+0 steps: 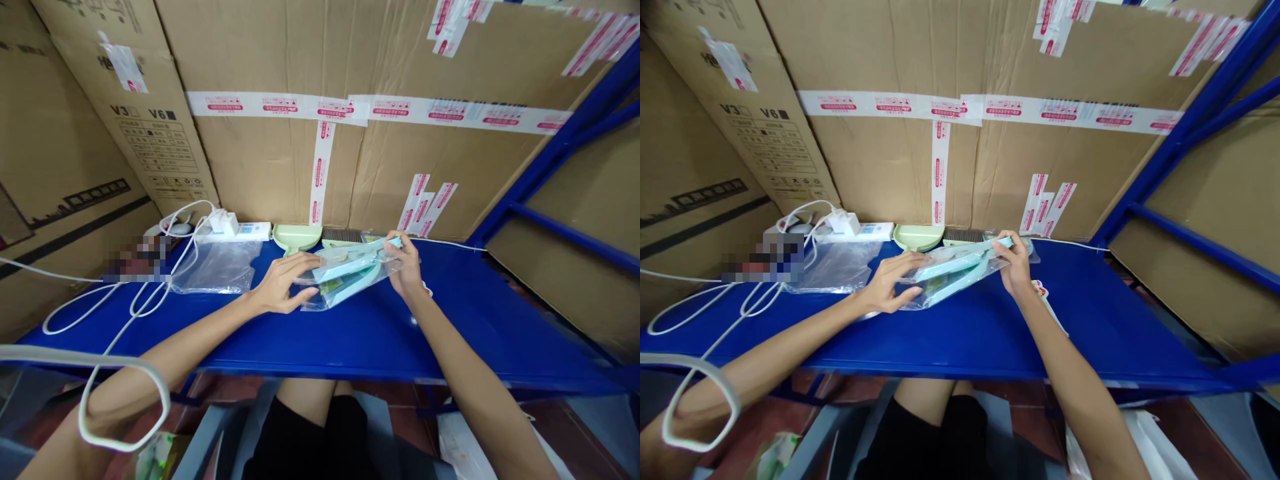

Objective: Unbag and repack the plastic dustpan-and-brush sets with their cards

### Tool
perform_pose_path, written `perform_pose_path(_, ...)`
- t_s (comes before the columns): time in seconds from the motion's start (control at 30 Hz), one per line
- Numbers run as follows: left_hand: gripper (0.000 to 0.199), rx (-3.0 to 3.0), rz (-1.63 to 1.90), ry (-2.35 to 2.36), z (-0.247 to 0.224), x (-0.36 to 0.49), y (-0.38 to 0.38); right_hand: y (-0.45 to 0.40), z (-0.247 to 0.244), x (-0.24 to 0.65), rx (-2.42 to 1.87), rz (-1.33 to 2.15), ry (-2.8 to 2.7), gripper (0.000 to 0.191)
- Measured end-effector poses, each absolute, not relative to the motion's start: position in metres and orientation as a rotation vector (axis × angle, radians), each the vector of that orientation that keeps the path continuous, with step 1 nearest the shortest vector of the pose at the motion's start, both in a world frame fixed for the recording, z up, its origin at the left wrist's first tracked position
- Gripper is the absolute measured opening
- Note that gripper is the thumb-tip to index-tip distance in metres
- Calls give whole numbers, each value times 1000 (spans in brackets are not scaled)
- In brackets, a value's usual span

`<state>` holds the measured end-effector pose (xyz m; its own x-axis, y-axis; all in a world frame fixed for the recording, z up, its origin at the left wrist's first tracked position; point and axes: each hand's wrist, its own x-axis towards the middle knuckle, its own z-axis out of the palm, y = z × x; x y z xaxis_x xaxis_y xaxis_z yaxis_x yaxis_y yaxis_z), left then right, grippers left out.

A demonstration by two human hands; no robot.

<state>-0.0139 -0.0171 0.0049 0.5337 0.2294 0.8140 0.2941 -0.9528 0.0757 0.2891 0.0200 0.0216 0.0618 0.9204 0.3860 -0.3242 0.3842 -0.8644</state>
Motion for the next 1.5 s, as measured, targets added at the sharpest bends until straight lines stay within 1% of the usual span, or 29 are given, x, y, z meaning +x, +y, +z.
perform_pose_path(0.07,47,-2614,-1374,-460,4,-15,-16,20,22,289,-668,1057,-1121,40)
perform_pose_path(0.2,41,-2492,-1263,-517,2,-15,-17,19,22,288,-676,1060,-1119,40)
perform_pose_path(0.3,40,-2466,-1267,-557,0,-12,-20,19,21,287,-677,1053,-1132,40)
perform_pose_path(0.43,47,-2484,-1311,-597,1,-8,-22,18,20,285,-681,1052,-1123,39)
perform_pose_path(0.53,53,-2431,-1260,-534,3,-10,-22,17,20,284,-682,1045,-1123,39)
perform_pose_path(0.63,55,-2382,-1208,-458,4,-15,-19,17,21,283,-679,1044,-1109,39)
perform_pose_path(0.77,57,-2368,-1188,-477,2,-17,-18,16,22,282,-679,1055,-1102,40)
perform_pose_path(0.87,52,-2420,-1269,-565,0,-12,-20,14,22,279,-675,1055,-1095,40)
perform_pose_path(0.93,45,-2519,-1416,-672,-1,-7,-22,12,22,276,-670,1060,-1094,40)
perform_pose_path(1.0,42,-2644,-1587,-780,0,-3,-23,9,22,272,-657,1064,-1098,40)
perform_pose_path(1.07,48,-2765,-1696,-853,1,-2,-21,6,23,269,-642,1066,-1097,40)
perform_pose_path(1.17,61,-2894,-1721,-869,0,-4,-15,4,25,268,-640,1074,-1092,40)
perform_pose_path(1.23,65,-2932,-1738,-846,-1,-6,-11,4,26,270,-649,1078,-1088,40)
perform_pose_path(1.5,71,-2955,-1705,-729,-2,-11,-6,11,26,280,-647,1062,-1078,37)
